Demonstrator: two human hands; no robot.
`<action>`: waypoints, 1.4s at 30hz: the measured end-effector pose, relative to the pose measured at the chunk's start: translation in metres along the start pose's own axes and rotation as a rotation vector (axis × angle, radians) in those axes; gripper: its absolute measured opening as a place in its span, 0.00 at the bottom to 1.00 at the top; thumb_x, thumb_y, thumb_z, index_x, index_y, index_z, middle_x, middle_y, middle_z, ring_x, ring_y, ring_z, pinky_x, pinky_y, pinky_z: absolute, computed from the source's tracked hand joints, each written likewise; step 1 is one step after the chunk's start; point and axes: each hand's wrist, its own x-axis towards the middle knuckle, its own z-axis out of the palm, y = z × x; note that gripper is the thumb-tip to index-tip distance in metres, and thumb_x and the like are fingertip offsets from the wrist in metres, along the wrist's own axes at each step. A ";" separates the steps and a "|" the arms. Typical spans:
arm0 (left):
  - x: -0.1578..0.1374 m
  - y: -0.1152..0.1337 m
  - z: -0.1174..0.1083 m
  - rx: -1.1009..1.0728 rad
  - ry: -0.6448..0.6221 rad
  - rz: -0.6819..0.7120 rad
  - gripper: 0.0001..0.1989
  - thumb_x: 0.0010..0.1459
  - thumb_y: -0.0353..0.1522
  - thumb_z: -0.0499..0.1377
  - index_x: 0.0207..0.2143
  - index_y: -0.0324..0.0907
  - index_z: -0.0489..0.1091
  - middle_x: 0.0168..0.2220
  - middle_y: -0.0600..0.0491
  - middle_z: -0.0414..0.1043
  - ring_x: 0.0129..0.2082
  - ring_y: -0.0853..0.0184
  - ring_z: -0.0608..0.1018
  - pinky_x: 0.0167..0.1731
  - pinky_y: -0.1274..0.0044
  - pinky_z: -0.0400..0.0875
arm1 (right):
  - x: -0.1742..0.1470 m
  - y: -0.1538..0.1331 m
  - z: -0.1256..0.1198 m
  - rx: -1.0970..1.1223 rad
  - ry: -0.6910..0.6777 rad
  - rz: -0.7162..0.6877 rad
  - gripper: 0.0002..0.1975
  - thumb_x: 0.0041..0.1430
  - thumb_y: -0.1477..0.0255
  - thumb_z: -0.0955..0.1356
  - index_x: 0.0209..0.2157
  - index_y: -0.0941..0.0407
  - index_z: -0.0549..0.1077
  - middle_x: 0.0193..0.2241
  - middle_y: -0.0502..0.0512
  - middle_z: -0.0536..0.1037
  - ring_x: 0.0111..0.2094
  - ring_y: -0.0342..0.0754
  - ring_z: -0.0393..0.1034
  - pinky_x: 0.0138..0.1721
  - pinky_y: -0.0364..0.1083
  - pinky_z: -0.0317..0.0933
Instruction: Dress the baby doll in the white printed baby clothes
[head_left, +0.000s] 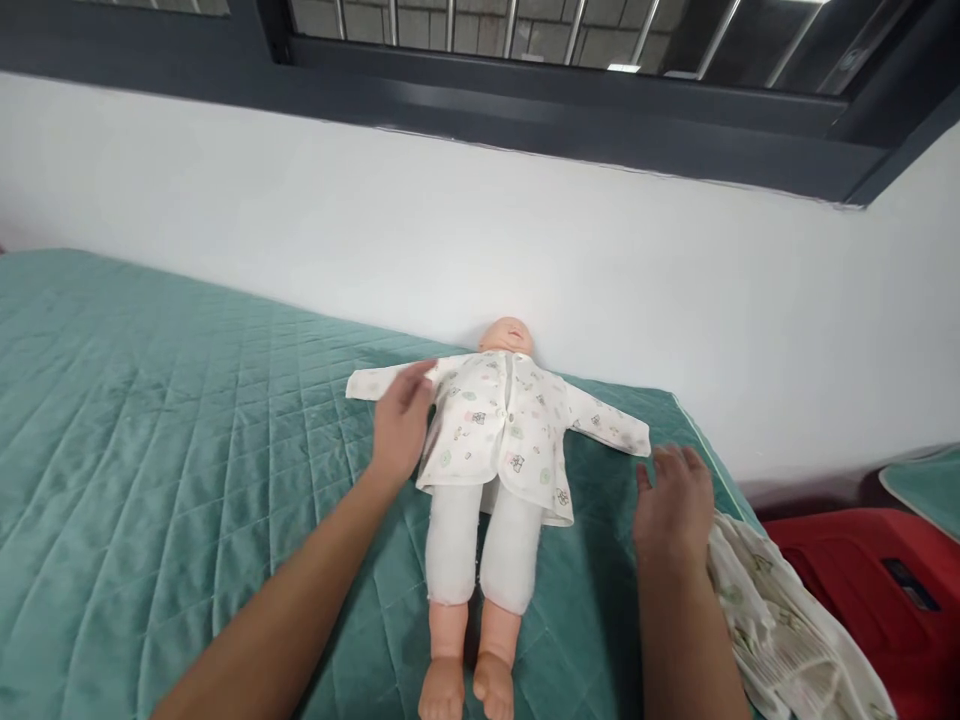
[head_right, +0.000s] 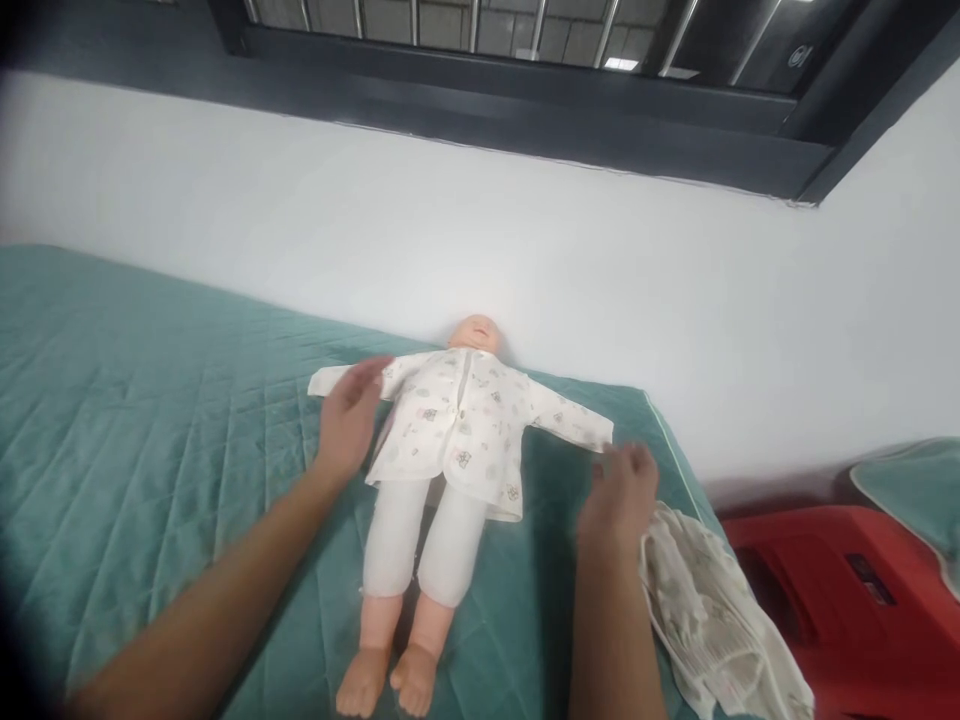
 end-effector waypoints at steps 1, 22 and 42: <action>-0.009 0.007 0.003 0.056 -0.152 0.044 0.15 0.65 0.35 0.55 0.52 0.45 0.73 0.55 0.49 0.75 0.55 0.60 0.76 0.60 0.65 0.67 | -0.010 -0.004 0.008 -0.011 -0.016 -0.020 0.20 0.55 0.62 0.69 0.49 0.48 0.68 0.56 0.53 0.71 0.60 0.51 0.65 0.61 0.56 0.61; -0.037 0.026 -0.006 0.069 -0.201 -0.014 0.07 0.62 0.35 0.56 0.31 0.43 0.68 0.42 0.52 0.77 0.46 0.63 0.77 0.48 0.70 0.70 | -0.068 -0.012 0.058 -0.096 -0.387 0.043 0.12 0.58 0.59 0.69 0.35 0.52 0.73 0.51 0.56 0.78 0.53 0.57 0.72 0.53 0.56 0.66; -0.052 -0.026 -0.069 0.108 0.321 -0.207 0.08 0.58 0.35 0.56 0.39 0.42 0.66 0.41 0.52 0.70 0.44 0.63 0.73 0.49 0.69 0.68 | -0.100 -0.036 -0.087 -0.625 -0.214 -0.471 0.18 0.59 0.66 0.67 0.51 0.53 0.69 0.57 0.61 0.70 0.60 0.57 0.63 0.58 0.59 0.61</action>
